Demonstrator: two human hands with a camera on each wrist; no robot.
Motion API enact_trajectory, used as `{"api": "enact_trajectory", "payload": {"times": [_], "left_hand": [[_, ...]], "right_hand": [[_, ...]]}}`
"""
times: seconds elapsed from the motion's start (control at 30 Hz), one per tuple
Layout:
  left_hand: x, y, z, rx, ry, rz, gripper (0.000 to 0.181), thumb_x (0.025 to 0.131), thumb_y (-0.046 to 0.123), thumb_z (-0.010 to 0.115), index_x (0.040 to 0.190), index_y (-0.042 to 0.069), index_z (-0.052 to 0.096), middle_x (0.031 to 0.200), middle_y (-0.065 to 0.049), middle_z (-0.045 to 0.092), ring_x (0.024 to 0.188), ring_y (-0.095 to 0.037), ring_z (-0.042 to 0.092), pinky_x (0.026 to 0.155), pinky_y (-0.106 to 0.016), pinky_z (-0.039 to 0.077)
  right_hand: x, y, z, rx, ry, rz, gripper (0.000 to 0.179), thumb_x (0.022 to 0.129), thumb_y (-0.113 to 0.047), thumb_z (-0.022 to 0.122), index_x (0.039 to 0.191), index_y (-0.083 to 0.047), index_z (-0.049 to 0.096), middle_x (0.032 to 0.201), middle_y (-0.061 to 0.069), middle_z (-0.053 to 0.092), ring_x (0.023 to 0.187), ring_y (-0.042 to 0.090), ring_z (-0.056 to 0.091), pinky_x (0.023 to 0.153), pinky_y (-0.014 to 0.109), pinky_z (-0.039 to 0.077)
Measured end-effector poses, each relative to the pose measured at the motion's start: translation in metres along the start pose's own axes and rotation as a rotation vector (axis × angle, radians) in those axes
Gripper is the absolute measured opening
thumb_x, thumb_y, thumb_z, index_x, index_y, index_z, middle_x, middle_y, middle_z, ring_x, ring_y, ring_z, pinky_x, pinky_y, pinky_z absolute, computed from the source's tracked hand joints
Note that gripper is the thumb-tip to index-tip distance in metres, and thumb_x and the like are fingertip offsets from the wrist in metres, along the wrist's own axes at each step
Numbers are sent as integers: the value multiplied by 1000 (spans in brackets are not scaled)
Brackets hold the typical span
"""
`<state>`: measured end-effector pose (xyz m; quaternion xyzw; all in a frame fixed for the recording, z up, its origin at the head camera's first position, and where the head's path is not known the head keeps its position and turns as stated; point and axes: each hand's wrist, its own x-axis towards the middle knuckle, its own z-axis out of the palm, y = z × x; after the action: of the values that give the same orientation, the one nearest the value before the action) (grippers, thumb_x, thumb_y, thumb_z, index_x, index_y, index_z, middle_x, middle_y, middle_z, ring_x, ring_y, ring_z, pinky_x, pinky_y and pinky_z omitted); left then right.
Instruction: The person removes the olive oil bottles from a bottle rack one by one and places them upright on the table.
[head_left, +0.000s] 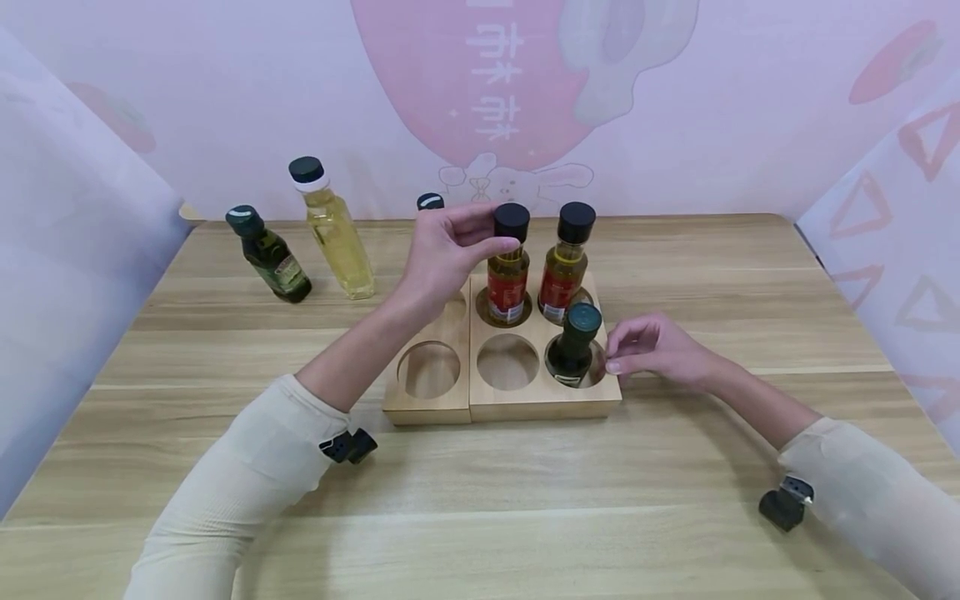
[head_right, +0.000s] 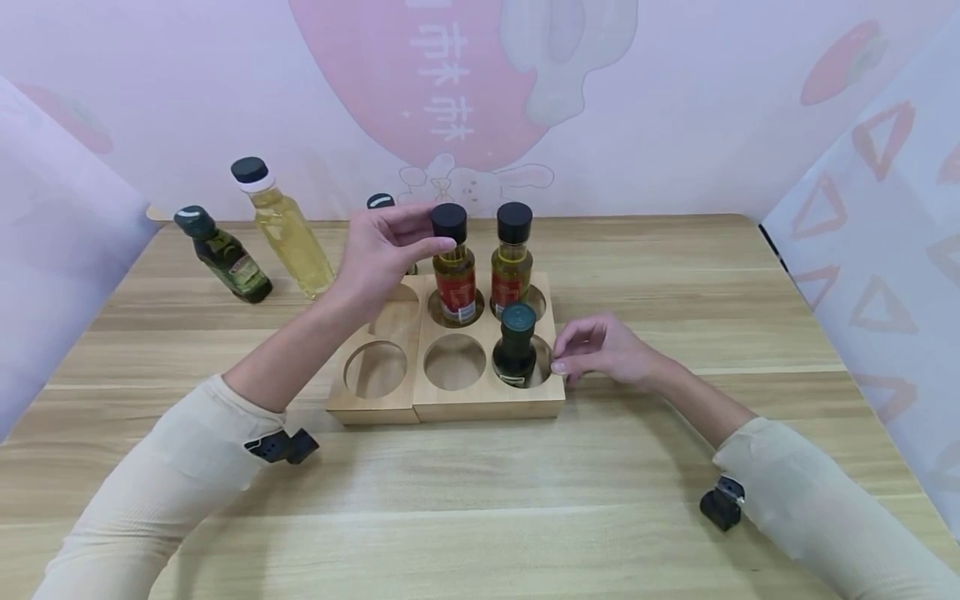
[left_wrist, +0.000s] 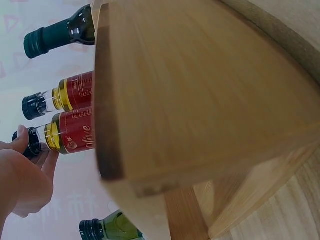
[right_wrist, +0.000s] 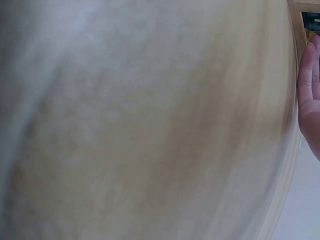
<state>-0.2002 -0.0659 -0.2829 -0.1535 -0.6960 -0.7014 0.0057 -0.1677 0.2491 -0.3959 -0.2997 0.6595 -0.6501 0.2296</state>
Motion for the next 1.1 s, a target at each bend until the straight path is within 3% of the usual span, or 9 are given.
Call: {"api": "enact_trajectory", "payload": {"times": [0.53, 0.8, 1.1], "left_hand": [[-2, 7, -2, 10, 19, 3, 43, 88, -7, 78, 130, -7, 68, 120, -23, 72, 108, -26, 75, 95, -30, 60], [-1, 12, -2, -3, 22, 52, 41, 87, -10, 77, 127, -10, 68, 118, -25, 72, 101, -21, 77, 94, -31, 60], [1, 18, -3, -30, 28, 62, 41, 88, -9, 77, 128, -8, 69, 120, -23, 72, 105, -22, 76, 97, -31, 58]], "right_hand": [[0, 2, -1, 11, -10, -5, 20, 92, 9, 69, 94, -10, 73, 91, -2, 72, 76, 12, 68, 65, 28, 62], [0, 0, 0, 6, -12, -7, 21, 92, 10, 68, 94, -10, 72, 91, -3, 72, 75, 12, 68, 65, 28, 62], [1, 2, -1, 12, -18, -15, 17, 93, 7, 70, 94, -10, 72, 91, -3, 72, 74, 13, 68, 65, 29, 62]]}}
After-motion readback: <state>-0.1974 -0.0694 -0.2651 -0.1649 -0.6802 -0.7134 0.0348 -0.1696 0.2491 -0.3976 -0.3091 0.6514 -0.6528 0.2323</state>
